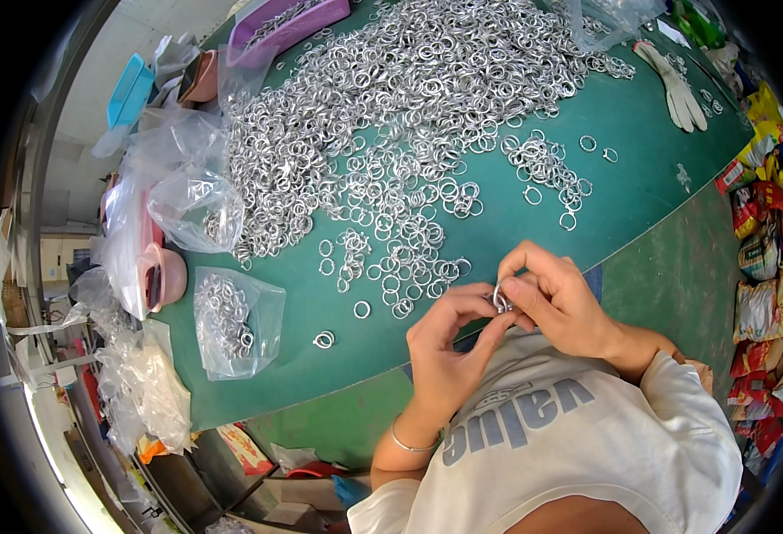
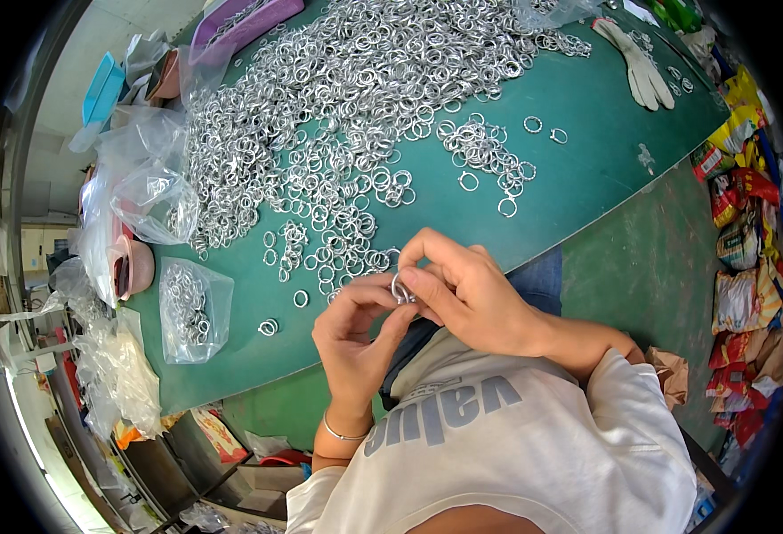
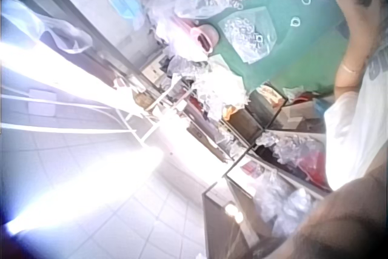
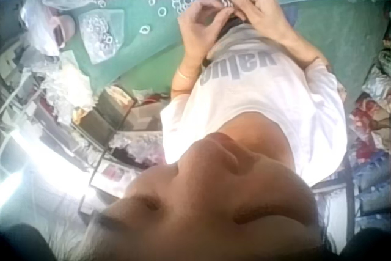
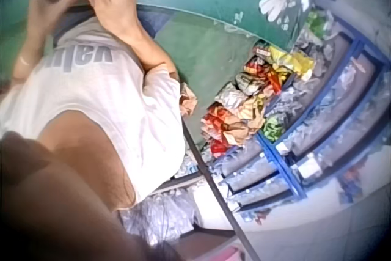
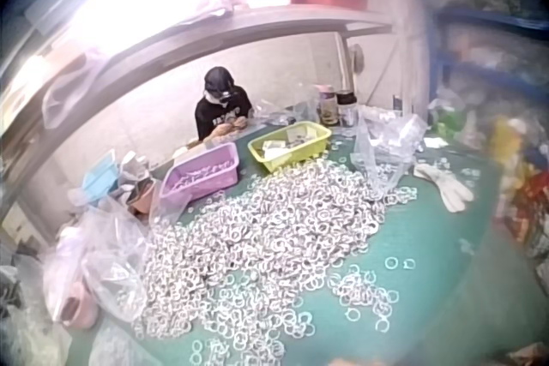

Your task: The person sorts small metal rings on a green workbench, placing some into a plastic bag and linking other rings together by hand.

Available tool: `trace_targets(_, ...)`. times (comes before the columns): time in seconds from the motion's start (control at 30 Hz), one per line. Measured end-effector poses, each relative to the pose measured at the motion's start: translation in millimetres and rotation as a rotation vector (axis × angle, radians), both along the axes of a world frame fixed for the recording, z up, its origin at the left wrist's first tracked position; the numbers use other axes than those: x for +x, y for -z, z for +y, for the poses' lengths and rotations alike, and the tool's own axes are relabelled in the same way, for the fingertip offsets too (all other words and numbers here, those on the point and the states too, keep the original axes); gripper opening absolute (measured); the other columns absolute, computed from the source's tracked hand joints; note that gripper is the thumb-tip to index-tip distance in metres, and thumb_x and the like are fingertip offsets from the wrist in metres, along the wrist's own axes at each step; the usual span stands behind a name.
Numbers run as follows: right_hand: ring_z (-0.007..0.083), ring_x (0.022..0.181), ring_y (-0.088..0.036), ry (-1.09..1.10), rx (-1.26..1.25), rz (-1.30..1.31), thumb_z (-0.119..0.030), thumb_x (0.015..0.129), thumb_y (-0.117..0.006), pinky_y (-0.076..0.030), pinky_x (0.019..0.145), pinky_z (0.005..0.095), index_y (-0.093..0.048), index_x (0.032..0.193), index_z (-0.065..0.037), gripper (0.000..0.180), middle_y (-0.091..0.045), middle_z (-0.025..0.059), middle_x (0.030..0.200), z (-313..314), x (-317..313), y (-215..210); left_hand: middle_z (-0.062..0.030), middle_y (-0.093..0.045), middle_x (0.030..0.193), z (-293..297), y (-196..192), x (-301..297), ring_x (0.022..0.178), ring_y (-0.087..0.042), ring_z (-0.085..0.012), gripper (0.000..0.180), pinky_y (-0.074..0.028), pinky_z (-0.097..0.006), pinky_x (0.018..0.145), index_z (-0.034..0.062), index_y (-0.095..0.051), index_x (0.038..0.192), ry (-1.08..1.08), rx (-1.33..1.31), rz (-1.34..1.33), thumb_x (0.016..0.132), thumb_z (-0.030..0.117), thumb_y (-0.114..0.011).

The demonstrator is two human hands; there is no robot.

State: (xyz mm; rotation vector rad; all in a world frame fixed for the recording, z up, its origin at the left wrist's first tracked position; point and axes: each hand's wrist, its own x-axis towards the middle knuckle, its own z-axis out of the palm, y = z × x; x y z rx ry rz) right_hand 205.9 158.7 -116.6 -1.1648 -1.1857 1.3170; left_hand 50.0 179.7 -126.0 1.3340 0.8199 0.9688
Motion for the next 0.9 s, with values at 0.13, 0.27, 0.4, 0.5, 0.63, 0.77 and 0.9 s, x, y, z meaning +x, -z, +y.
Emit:
trace_targets(0.13, 0.0027, 0.050, -0.042, -0.025, -0.055, 0.136, -0.014, 0.096, -0.044, -0.031, 0.043, 0.0196, -0.046, 0.093, -0.002, 0.013, -0.052, -0.0002, 0.062, -1, -1, 1, -0.0166, -0.062, 0.101, 2, -15, 4, 0.087, -0.062, -0.0184, 0.026, -0.053, -0.029, 0.079, -0.0094, -0.059, 0.101, -0.015, 0.044, 0.099, 0.075, -0.011, -0.063)
trace_targets(0.27, 0.0023, 0.050, -0.038, -0.028, -0.101, 0.338, -0.015, 0.097, -0.043, -0.029, 0.043, 0.0190, -0.045, 0.095, -0.002, 0.013, -0.050, -0.0009, 0.066, -2, -3, 5, -0.0159, -0.063, 0.097, 3, -9, 0, 0.086, -0.063, -0.0196, 0.032, -0.054, -0.028, 0.076, -0.0083, -0.059, 0.107, 0.005, 0.316, 0.243, 0.075, -0.010, -0.063)
trace_targets(0.4, 0.0027, 0.051, -0.038, 0.013, -0.116, 0.332, -0.014, 0.097, -0.042, -0.029, 0.044, 0.0190, -0.043, 0.096, -0.002, 0.012, -0.048, -0.0003, 0.066, -4, -7, 1, -0.0155, -0.065, 0.091, 1, -7, 2, 0.080, -0.064, -0.0184, 0.029, -0.053, -0.027, 0.071, -0.0084, -0.061, 0.104, -0.030, 0.342, 0.230, 0.075, -0.009, -0.064)
trace_targets(0.5, 0.0033, 0.050, -0.038, 0.071, 0.134, 0.308, -0.012, 0.097, -0.043, -0.029, 0.044, 0.0193, -0.043, 0.095, -0.002, 0.010, -0.046, -0.0002, 0.066, -21, 2, -16, -0.0141, -0.064, 0.088, 12, 29, -2, 0.075, -0.062, -0.0157, 0.027, -0.053, -0.026, 0.067, -0.0093, -0.061, 0.102, -0.104, 0.317, 0.460, 0.075, -0.009, -0.064)
trace_targets(0.63, 0.0037, 0.047, -0.035, 0.055, -0.096, 0.217, -0.015, 0.098, -0.042, -0.027, 0.042, 0.0204, -0.044, 0.095, -0.002, 0.014, -0.041, -0.0016, 0.057, -2, 10, -28, -0.0109, -0.063, 0.089, 6, 38, -8, 0.075, -0.059, -0.0117, 0.025, -0.053, -0.025, 0.069, -0.0070, -0.060, 0.106, -0.113, -0.093, 0.051, 0.081, -0.007, -0.061)
trace_targets(0.77, 0.0031, 0.045, -0.033, -0.019, -0.239, 0.381, -0.021, 0.098, -0.044, -0.022, 0.041, 0.0200, -0.046, 0.094, -0.004, 0.017, -0.044, -0.0010, 0.057, 17, 14, 12, -0.0177, -0.061, 0.099, 23, 27, -11, 0.085, -0.060, -0.0147, 0.028, -0.056, -0.028, 0.071, -0.0088, -0.055, 0.114, -0.085, -0.340, -0.202, 0.090, 0.006, -0.053)
trace_targets(0.9, 0.0030, 0.044, -0.033, 0.001, -0.256, 0.252, -0.018, 0.097, -0.043, -0.021, 0.040, 0.0199, -0.048, 0.094, -0.005, 0.015, -0.043, -0.0019, 0.057, 22, 15, 27, -0.0230, -0.058, 0.111, 24, 40, -16, 0.094, -0.061, -0.0235, 0.032, -0.054, -0.034, 0.080, -0.0084, -0.048, 0.120, -0.033, -0.576, -0.404, 0.094, 0.010, -0.047)
